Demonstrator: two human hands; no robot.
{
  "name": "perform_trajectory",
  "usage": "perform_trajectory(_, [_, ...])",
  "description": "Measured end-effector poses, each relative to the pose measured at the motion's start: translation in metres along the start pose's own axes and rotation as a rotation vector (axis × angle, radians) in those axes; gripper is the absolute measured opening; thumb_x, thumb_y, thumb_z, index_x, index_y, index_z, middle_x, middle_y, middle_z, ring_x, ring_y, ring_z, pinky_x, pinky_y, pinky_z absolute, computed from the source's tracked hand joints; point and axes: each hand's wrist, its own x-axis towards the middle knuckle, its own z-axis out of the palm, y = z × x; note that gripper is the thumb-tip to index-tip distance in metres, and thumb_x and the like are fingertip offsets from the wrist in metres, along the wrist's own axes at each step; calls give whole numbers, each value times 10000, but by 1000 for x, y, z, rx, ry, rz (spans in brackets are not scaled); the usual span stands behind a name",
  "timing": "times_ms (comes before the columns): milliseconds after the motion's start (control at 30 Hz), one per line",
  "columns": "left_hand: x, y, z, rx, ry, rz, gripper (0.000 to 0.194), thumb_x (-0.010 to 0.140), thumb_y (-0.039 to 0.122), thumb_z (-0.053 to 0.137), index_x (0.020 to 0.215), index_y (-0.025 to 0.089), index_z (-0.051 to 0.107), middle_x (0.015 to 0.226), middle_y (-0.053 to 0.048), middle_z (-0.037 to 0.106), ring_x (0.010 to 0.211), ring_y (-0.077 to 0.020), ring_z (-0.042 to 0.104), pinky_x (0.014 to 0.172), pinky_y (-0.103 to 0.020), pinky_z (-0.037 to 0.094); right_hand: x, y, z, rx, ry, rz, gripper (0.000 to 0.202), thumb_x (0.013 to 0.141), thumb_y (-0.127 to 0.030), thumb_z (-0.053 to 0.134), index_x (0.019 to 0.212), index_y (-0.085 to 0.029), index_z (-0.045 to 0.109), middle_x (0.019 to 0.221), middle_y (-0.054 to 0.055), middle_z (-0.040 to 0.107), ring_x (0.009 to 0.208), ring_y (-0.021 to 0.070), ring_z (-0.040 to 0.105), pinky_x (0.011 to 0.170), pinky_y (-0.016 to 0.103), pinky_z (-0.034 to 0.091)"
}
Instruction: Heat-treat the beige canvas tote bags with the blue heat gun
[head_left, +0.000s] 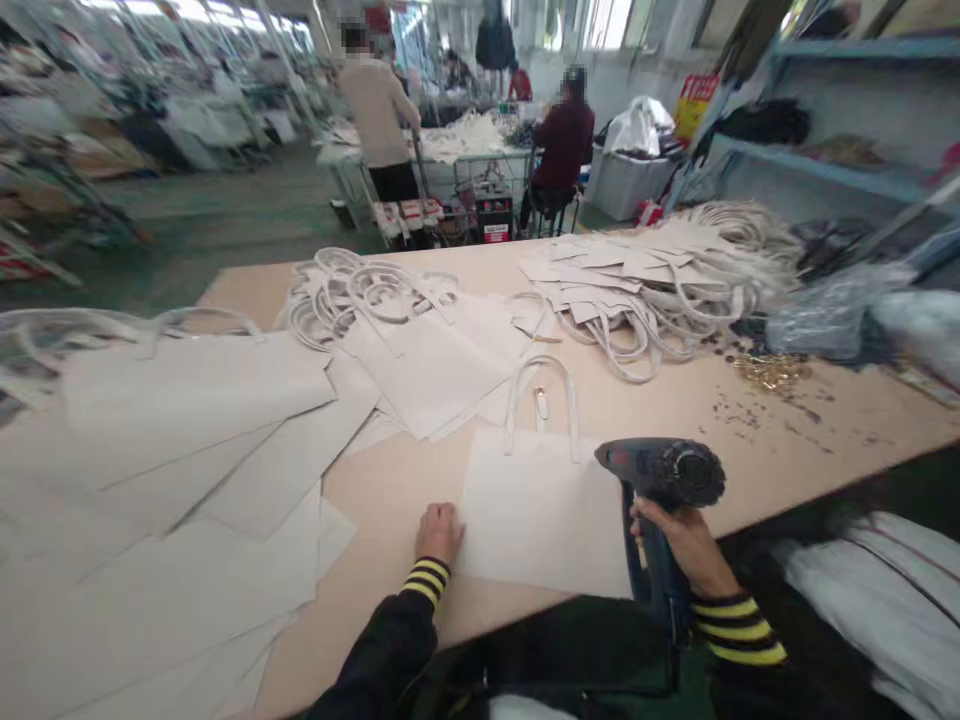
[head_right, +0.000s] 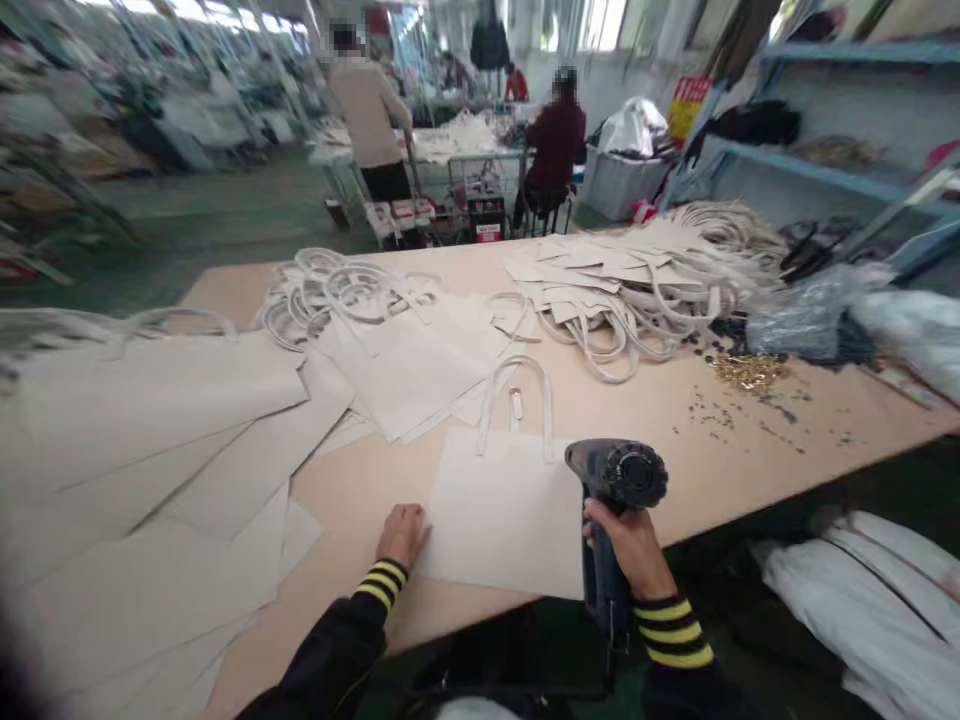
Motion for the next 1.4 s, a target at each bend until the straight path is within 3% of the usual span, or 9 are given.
perform_trajectory(267, [-35, -10, 9, -14, 29, 9, 191, 747, 178, 530, 933, 137, 549, 958, -84, 503, 902, -202, 466, 839, -313, 406, 19, -16, 35, 31, -249, -77, 286, 678, -373, 678, 736, -111, 577, 633, 55, 602, 535, 158, 563, 487, 256, 479])
perform_trajectory(500, [-65, -25, 2, -46, 33, -41, 181, 780, 219, 458, 903, 125, 552, 936, -100, 519, 901, -208, 492, 853, -321, 420, 20, -23, 38, -28, -178, -89, 279, 662, -366, 667, 685, -99, 589, 582, 63, 603, 499, 154, 563, 459, 240, 482])
perform_trajectory(700, [-118, -11, -5, -168, -279, 91, 280, 866, 298, 288, 933, 154, 518, 884, -87, 596, 838, -170, 565, 794, -272, 433, 22, -29, 20, -40, -57, -90, 298, 624, -373, 676, 640, -86, 595, 522, 70, 600, 468, 143, 558, 456, 208, 489])
perform_trajectory(867, [-176, 9, -15, -92, -590, 143, 408, 889, 388, 198, 843, 199, 557, 753, -54, 639, 749, -181, 614, 684, -263, 437, 9, -10, 2, -50, 107, -12, 345, 541, -388, 717, 661, -85, 603, 516, 80, 608, 462, 171, 568, 413, 214, 483])
perform_trajectory(967, [-195, -7, -27, 42, -607, 35, 439, 882, 428, 189, 863, 199, 563, 774, -75, 650, 783, -211, 625, 691, -288, 443, -13, 6, -16, -45, 199, 62, 440, 470, -428, 755, 715, -91, 612, 572, 82, 629, 517, 208, 593, 412, 241, 499])
perform_trajectory(1100, [-205, -62, -45, 172, -653, -161, 444, 869, 441, 219, 904, 165, 565, 869, -127, 654, 878, -259, 615, 752, -347, 441, -63, 27, -39, -50, 230, 134, 533, 411, -462, 789, 759, -101, 609, 656, 87, 645, 584, 219, 603, 494, 264, 530])
perform_trajectory(1233, [-204, -105, -74, 90, -830, -197, 405, 845, 412, 274, 778, 133, 561, 877, -153, 642, 897, -261, 605, 761, -330, 424, -114, 42, -28, -140, -18, 197, 516, 581, -537, 708, 874, -126, 602, 699, 74, 642, 641, 223, 597, 589, 304, 518])
perform_trajectory(1333, [-193, -113, -104, -150, -898, -155, 405, 824, 480, 278, 745, 154, 505, 622, -46, 575, 618, -181, 579, 611, -272, 409, -129, 44, 14, -202, -410, 145, 381, 744, -504, 592, 855, -139, 597, 687, 45, 615, 629, 183, 561, 646, 302, 475])
perform_trajectory(1400, [-181, -114, -119, -234, -827, -142, 367, 824, 470, 289, 770, 160, 479, 564, 1, 510, 526, -143, 515, 568, -250, 380, -128, 43, 52, -223, -580, 120, 358, 774, -482, 565, 833, -130, 597, 671, 41, 604, 619, 169, 545, 637, 293, 454])
